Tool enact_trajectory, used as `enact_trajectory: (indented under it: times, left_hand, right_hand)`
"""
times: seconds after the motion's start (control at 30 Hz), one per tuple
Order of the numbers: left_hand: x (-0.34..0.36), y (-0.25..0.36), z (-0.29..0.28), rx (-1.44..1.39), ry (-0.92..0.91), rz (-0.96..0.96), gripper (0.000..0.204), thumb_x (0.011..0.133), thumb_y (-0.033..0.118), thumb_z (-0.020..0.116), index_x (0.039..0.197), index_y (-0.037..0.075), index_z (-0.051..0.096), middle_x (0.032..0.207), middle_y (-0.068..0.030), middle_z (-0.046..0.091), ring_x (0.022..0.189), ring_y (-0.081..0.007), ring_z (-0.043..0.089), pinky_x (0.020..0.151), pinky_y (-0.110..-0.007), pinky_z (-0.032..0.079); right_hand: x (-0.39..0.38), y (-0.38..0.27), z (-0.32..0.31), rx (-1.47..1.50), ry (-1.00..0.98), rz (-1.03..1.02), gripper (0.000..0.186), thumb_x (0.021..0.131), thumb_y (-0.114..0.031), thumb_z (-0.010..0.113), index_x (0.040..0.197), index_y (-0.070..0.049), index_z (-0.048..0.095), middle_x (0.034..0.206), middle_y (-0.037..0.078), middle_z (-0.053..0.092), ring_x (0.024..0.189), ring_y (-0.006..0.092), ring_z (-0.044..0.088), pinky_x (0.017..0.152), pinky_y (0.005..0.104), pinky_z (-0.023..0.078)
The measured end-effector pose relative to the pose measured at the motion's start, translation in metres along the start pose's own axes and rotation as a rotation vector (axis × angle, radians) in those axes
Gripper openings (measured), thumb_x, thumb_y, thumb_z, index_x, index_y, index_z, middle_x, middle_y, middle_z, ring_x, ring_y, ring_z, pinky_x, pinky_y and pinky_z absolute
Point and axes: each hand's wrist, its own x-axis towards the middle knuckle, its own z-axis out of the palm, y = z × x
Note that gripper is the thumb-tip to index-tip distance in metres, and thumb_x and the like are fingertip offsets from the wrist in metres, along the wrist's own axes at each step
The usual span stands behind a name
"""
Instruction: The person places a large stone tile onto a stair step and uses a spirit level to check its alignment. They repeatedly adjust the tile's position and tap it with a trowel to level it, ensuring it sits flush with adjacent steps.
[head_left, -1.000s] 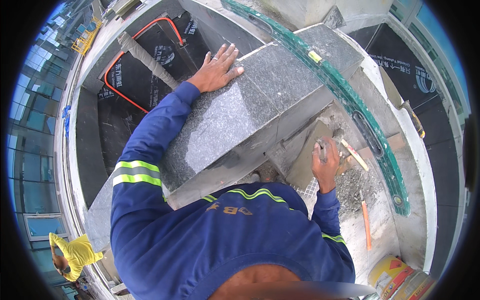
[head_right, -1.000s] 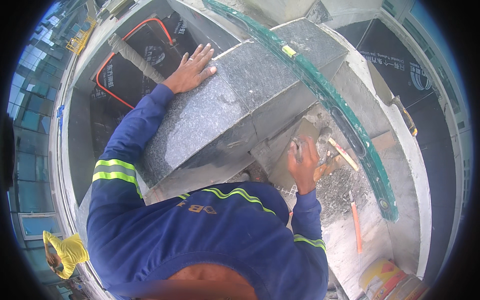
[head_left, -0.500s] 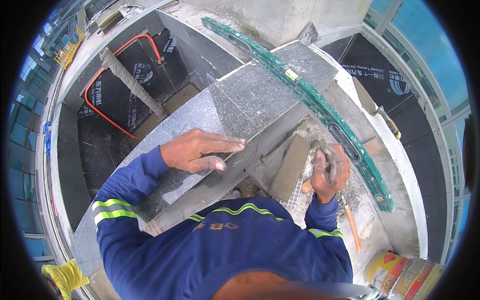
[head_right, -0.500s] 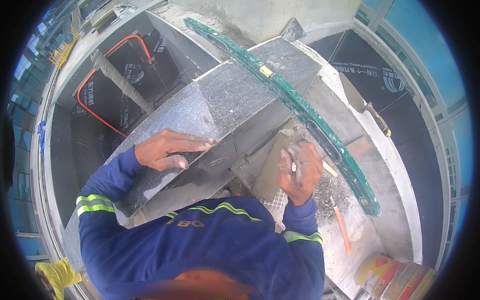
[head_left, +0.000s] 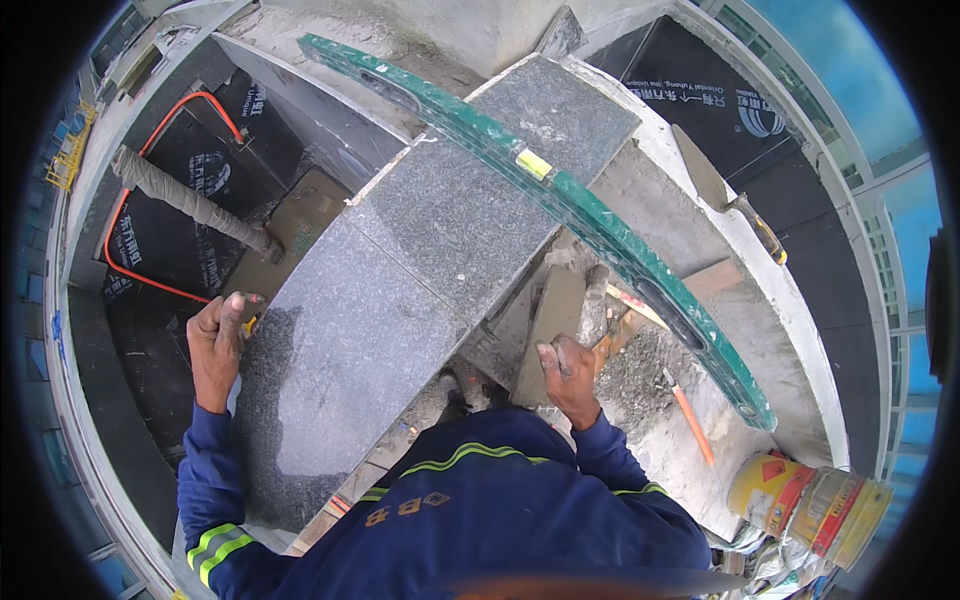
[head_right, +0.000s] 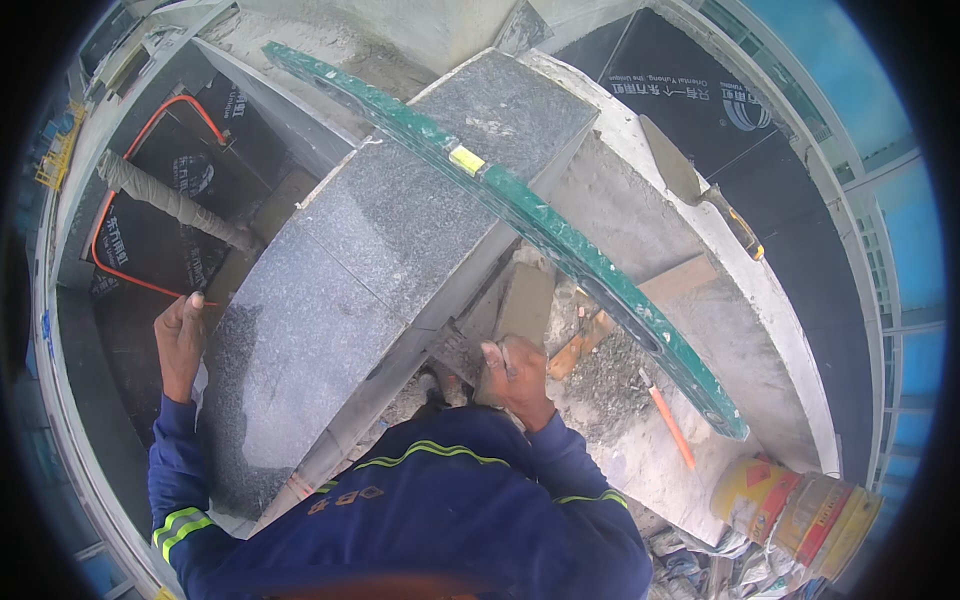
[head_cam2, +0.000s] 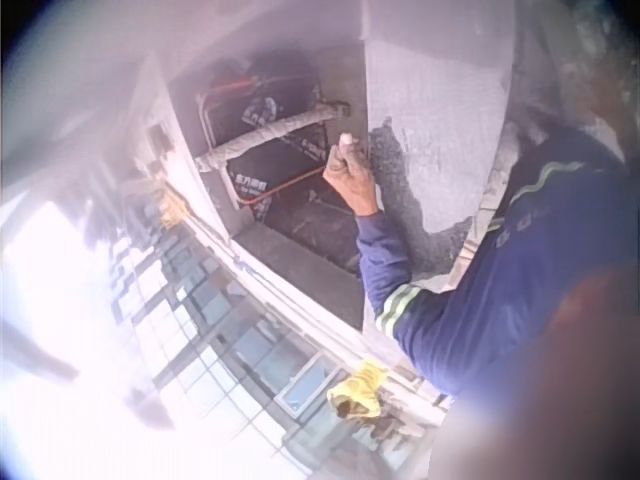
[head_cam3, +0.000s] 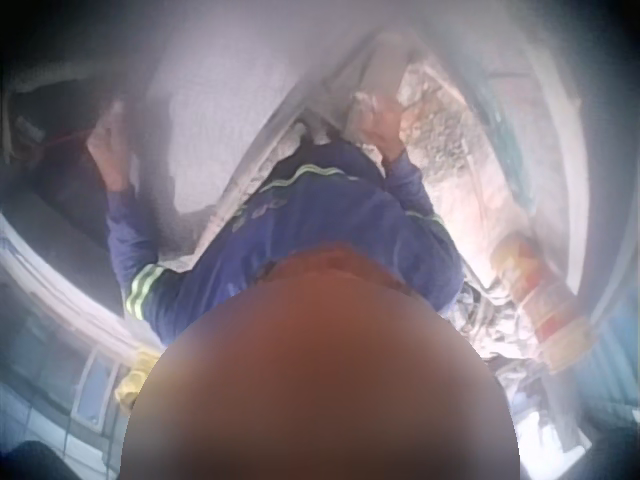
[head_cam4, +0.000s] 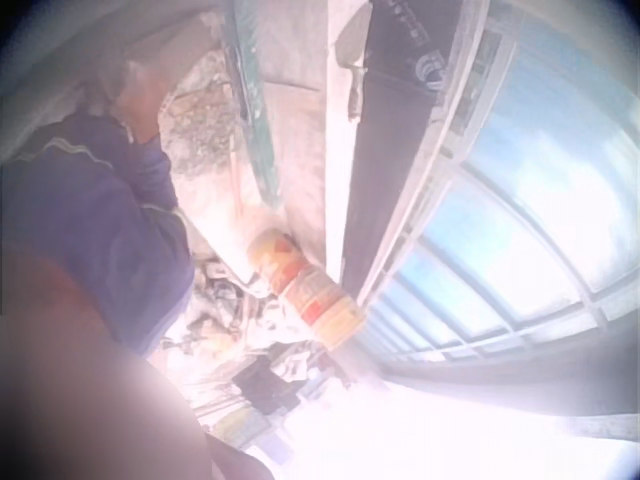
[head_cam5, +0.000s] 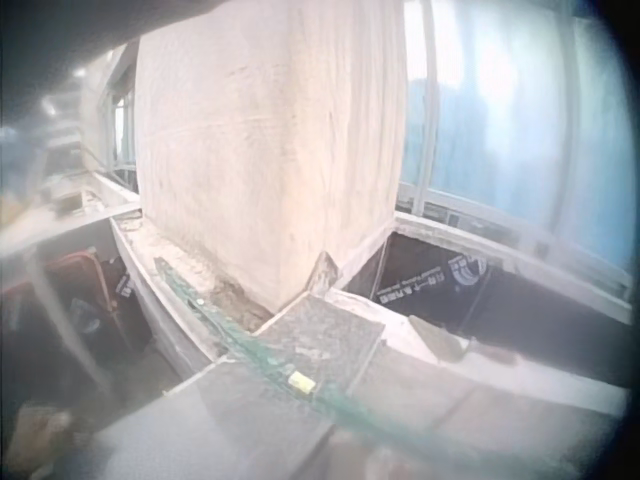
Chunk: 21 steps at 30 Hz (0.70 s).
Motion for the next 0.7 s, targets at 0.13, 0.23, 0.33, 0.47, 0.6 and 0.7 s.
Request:
enact_trajectory:
  times: [0.13, 0.23, 0.33, 0.47, 0.6, 0.7]
  left_hand:
    - [0.009, -0.014, 0.007, -0.070, 0.057, -0.029, 0.022, 0.105, 0.019, 0.064, 0.089, 0.003, 0.063, 0.077, 0.0031, 0.051, 0.072, -0.0053, 0.045, 0.065, -0.023, 0.039]
    - [0.015, 0.002, 0.024, -0.089, 0.096, 0.004, 0.007, 0.102, 0.009, 0.065, 0.100, 0.003, 0.063, 0.089, 0.0017, 0.058, 0.084, -0.0060, 0.052, 0.074, -0.021, 0.042]
    - [0.016, -0.011, 0.014, -0.004, 0.037, -0.034, 0.006, 0.099, 0.003, 0.067, 0.104, 0.003, 0.063, 0.096, 0.0010, 0.062, 0.091, -0.0069, 0.055, 0.079, -0.021, 0.045]
    - [0.023, -0.011, 0.017, -0.079, 0.080, -0.112, 0.006, 0.097, 0.005, 0.070, 0.100, 0.003, 0.066, 0.091, 0.0013, 0.063, 0.083, -0.0064, 0.057, 0.074, -0.022, 0.047]
    - [0.026, -0.011, 0.018, -0.117, 0.144, -0.253, 0.013, 0.099, 0.014, 0.073, 0.090, 0.005, 0.067, 0.080, 0.0019, 0.062, 0.070, -0.0057, 0.055, 0.065, -0.022, 0.045]
    - [0.032, -0.012, 0.021, -0.079, 0.200, -0.242, 0.024, 0.101, 0.023, 0.071, 0.085, 0.006, 0.065, 0.075, 0.0017, 0.060, 0.065, -0.0056, 0.052, 0.061, -0.022, 0.042]
  right_hand:
    - [-0.001, 0.032, 0.004, -0.083, -0.023, 0.229, 0.026, 0.093, -0.014, 0.071, 0.081, 0.001, 0.053, 0.068, 0.018, 0.050, 0.061, 0.0389, 0.055, 0.057, 0.0463, 0.041]
    - [0.010, 0.048, 0.000, -0.049, 0.007, 0.244, 0.014, 0.093, -0.008, 0.069, 0.093, 0.001, 0.058, 0.078, 0.020, 0.056, 0.068, 0.0403, 0.060, 0.061, 0.0448, 0.046]
    - [0.017, 0.045, -0.003, 0.003, -0.001, 0.364, 0.016, 0.092, -0.005, 0.069, 0.105, 0.001, 0.060, 0.088, 0.021, 0.059, 0.076, 0.0392, 0.063, 0.066, 0.0427, 0.050]
    - [0.017, 0.060, 0.001, 0.093, -0.001, 0.477, 0.021, 0.092, -0.004, 0.068, 0.112, 0.001, 0.061, 0.098, 0.021, 0.064, 0.084, 0.0382, 0.065, 0.072, 0.0417, 0.053]
    - [0.023, 0.074, 0.001, -0.030, -0.070, 0.388, 0.017, 0.095, -0.010, 0.069, 0.107, 0.001, 0.065, 0.095, 0.019, 0.068, 0.085, 0.0346, 0.068, 0.072, 0.0433, 0.053]
    - [0.028, 0.078, 0.001, -0.108, -0.083, 0.399, 0.017, 0.097, -0.015, 0.070, 0.097, 0.000, 0.062, 0.080, 0.016, 0.065, 0.070, 0.0290, 0.063, 0.065, 0.0393, 0.049]
